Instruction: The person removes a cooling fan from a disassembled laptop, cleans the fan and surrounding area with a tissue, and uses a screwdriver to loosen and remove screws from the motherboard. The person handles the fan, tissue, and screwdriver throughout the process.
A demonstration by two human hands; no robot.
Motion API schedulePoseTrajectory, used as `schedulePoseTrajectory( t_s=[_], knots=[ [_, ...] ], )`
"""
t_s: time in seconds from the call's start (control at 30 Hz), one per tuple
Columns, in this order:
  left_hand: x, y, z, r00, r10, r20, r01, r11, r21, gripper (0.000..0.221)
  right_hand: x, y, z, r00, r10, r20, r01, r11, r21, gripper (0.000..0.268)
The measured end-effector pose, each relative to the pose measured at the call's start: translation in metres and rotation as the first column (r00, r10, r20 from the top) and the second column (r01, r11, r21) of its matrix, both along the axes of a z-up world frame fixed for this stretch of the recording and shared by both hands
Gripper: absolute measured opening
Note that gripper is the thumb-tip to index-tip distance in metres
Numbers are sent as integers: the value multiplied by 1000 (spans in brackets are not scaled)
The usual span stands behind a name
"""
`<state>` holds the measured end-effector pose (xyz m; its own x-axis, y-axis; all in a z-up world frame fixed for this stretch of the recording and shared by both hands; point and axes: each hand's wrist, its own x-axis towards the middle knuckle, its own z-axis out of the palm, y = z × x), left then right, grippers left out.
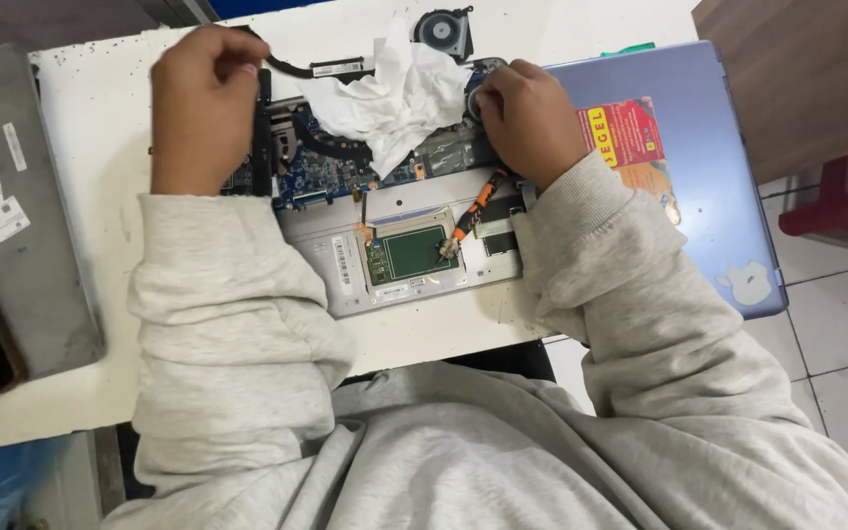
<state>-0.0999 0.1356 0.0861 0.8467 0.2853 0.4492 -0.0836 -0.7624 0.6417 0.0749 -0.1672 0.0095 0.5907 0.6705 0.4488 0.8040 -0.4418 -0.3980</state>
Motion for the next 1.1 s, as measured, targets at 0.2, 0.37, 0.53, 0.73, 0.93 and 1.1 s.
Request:
schedulePoseTrajectory(
  t_s=[0.2, 0.37, 0.53, 0.73, 0.93, 1.1],
  knots=[
    [-40, 7, 1, 989, 133, 66, -123, 983, -138, 27, -8, 3, 4, 998, 46, 48, -49, 997, 62, 12],
    [-42, 10, -27, 860, 415, -297, -360, 906, 222, 48, -13, 5, 4, 990, 103, 98, -109, 992, 59, 9],
    [-35, -25, -18, 494, 533, -687, -443, 834, 329, 110, -15, 5, 4, 986, 130, 101, -132, 991, 13, 12],
    [-34, -14, -41, 499, 598, -627, -436, 798, 415, 104, -13, 2, 0, 984, 150, 96, -153, 988, 30, 10],
    [-44, -8, -30, 605, 593, -531, -493, 803, 336, 92, -14, 3, 2, 991, 127, 52, -128, 992, 17, 12],
    [-68, 6, -5, 816, 454, -357, -445, 888, 112, 82, -9, 1, -4, 990, 129, 62, -131, 991, 30, 12]
  ],
)
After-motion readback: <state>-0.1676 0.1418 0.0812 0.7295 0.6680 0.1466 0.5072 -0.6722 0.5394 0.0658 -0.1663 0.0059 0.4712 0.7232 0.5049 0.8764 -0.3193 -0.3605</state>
